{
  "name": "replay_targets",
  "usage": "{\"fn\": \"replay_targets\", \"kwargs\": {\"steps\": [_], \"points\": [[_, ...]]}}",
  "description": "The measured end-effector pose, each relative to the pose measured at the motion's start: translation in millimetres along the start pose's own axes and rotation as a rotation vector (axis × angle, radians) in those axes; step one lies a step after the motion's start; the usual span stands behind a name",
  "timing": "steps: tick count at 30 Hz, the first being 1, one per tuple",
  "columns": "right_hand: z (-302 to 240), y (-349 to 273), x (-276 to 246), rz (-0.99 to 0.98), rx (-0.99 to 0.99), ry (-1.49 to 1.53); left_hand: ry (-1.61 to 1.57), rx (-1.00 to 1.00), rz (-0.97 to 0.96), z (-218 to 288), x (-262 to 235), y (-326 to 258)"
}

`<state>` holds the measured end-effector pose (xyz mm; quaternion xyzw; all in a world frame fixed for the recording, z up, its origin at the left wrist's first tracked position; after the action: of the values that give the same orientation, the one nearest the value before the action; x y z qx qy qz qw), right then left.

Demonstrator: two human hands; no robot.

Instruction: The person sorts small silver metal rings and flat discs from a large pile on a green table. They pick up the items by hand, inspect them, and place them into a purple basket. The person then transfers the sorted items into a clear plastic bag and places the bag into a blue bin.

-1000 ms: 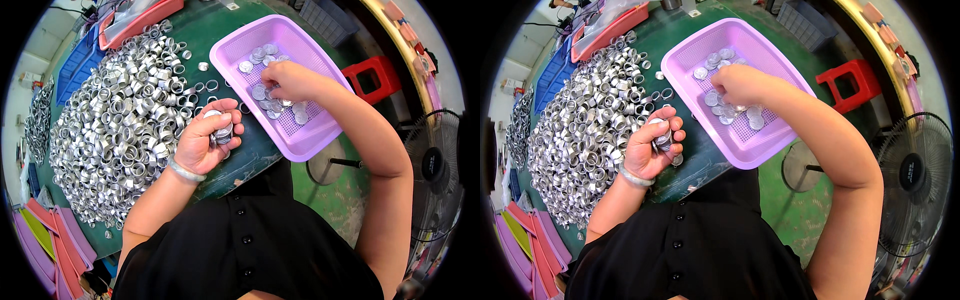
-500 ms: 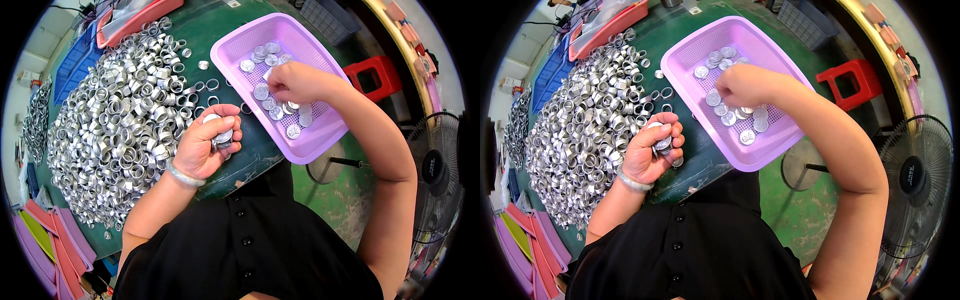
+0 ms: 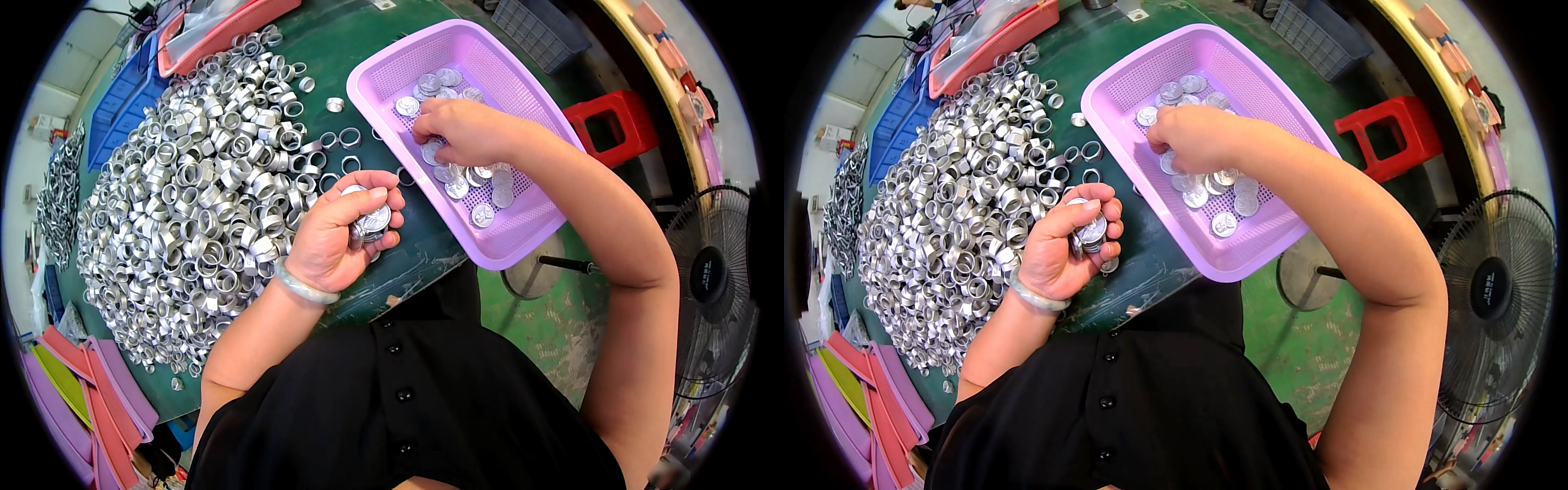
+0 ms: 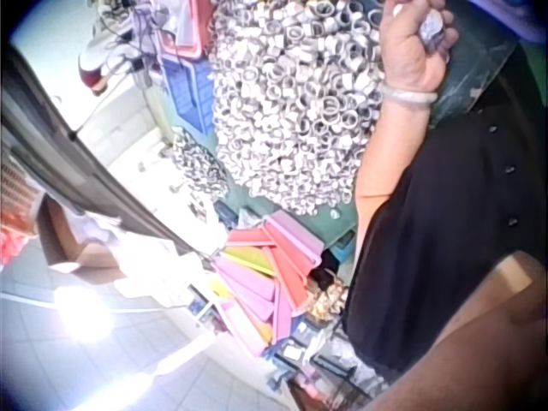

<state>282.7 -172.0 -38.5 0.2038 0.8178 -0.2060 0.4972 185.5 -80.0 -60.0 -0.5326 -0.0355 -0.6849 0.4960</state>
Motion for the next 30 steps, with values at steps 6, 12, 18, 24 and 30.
{"fn": "replay_targets", "kwargs": {"steps": [6,12,18,24,30], "points": [[2,0,1,-0.016,-0.006,0.004,-0.006,-0.009,-0.003,-2,1,1],[8,-5,0,-0.166,0.117,0.209,0.048,-0.022,0.055,-4,-1,1],[-25,-23,-38,0.027,-0.058,0.595,0.115,-0.13,0.059,-13,6,6],[-65,-32,-56,0.172,-0.292,0.583,0.157,-0.104,0.075,-11,20,8],[-36,-38,-43,0.231,0.109,0.966,0.208,-0.001,0.126,-3,17,7]]}}
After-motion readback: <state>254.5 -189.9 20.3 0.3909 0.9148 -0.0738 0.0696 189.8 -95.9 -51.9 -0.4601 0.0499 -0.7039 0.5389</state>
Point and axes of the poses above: each hand's wrist, its own y-axis towards the middle knuckle, its own x-axis out of the palm, z = x × y, the point moved 9 cm from there along y, towards the middle knuckle, and after that the axes turned 6 degrees about -x, right-handed, at the moved point
